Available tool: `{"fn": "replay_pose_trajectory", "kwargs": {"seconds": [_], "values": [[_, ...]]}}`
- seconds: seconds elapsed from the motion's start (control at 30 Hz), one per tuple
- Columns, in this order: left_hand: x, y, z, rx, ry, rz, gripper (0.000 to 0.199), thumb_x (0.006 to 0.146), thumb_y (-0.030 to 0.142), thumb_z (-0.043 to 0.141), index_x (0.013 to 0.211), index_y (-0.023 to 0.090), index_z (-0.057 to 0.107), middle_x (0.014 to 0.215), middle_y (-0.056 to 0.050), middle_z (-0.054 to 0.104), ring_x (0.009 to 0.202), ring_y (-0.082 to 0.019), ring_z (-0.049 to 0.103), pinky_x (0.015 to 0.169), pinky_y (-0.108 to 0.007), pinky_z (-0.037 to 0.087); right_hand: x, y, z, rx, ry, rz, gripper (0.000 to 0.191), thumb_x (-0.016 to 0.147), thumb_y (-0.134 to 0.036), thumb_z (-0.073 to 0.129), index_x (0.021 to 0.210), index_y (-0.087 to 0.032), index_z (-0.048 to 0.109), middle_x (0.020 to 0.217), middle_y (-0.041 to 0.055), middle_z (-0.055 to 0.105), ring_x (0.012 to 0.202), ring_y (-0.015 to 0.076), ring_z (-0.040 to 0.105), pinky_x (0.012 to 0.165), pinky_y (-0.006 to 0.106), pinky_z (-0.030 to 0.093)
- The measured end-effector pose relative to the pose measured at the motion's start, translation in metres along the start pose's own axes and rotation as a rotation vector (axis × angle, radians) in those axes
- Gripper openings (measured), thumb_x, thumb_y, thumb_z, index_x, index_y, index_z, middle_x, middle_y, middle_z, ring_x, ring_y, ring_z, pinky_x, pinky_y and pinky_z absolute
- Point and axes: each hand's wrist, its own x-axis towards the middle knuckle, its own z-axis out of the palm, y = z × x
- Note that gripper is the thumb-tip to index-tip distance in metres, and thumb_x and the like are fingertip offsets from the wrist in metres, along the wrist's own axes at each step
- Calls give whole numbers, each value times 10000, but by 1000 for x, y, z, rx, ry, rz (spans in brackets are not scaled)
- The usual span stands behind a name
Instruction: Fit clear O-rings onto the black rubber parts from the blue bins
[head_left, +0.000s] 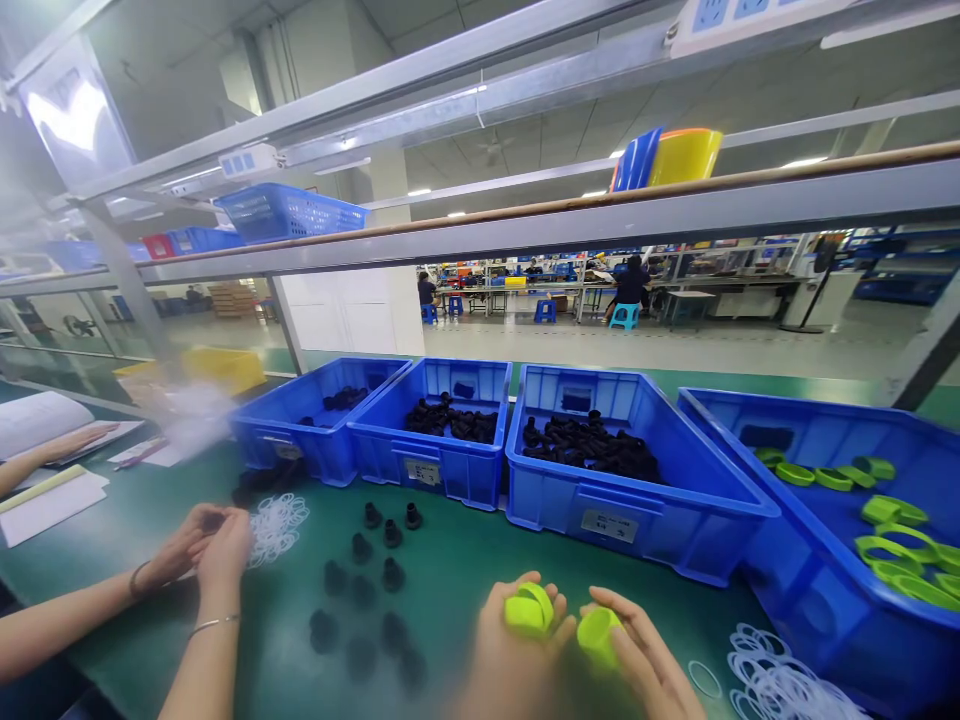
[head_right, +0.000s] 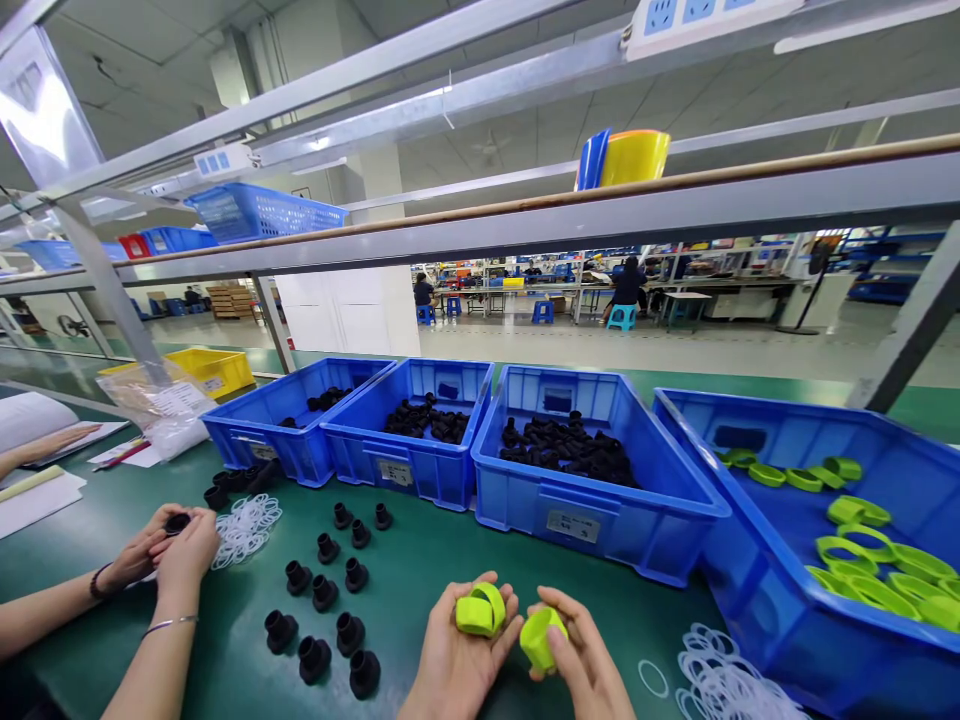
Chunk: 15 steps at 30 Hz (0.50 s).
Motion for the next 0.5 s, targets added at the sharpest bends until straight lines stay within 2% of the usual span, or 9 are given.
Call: {"fn": "replay_pose_trajectory", "kwargs": {"seconds": [0.1,0.27,0.43,0.5], "values": [[-1,3,3,-11,-15,-1,408,785,191,564,1174,97,483,1025,-157,634,909,-256,682,801,-339,578,0,-9,1,162,7,99,545,835,-698,634,1147,-252,657,997,60,696,767,206,643,632,296,552],[-6,3,5,38,-21,-8,342,764,137,564,1100,111,507,1019,-147,643,939,-247,687,790,-303,570,-3,-15,4,278,-13,150,520,836,-663,665,1146,-246,659,1041,65,678,769,202,624,623,306,524],[3,1,-7,78,-60,-58,389,707,71,581,1091,121,546,1042,-146,664,1065,-287,669,962,-422,532,-1,-18,4,351,-34,188,536,789,-665,709,1087,-220,689,970,81,683,767,237,640,589,330,528],[8,3,-13,88,-128,-69,424,729,88,583,1150,137,566,1064,-144,665,1121,-304,650,1018,-508,493,2,-18,2,389,-23,214,518,782,-650,719,1069,-219,696,966,81,685,764,239,645,572,325,528]]}}
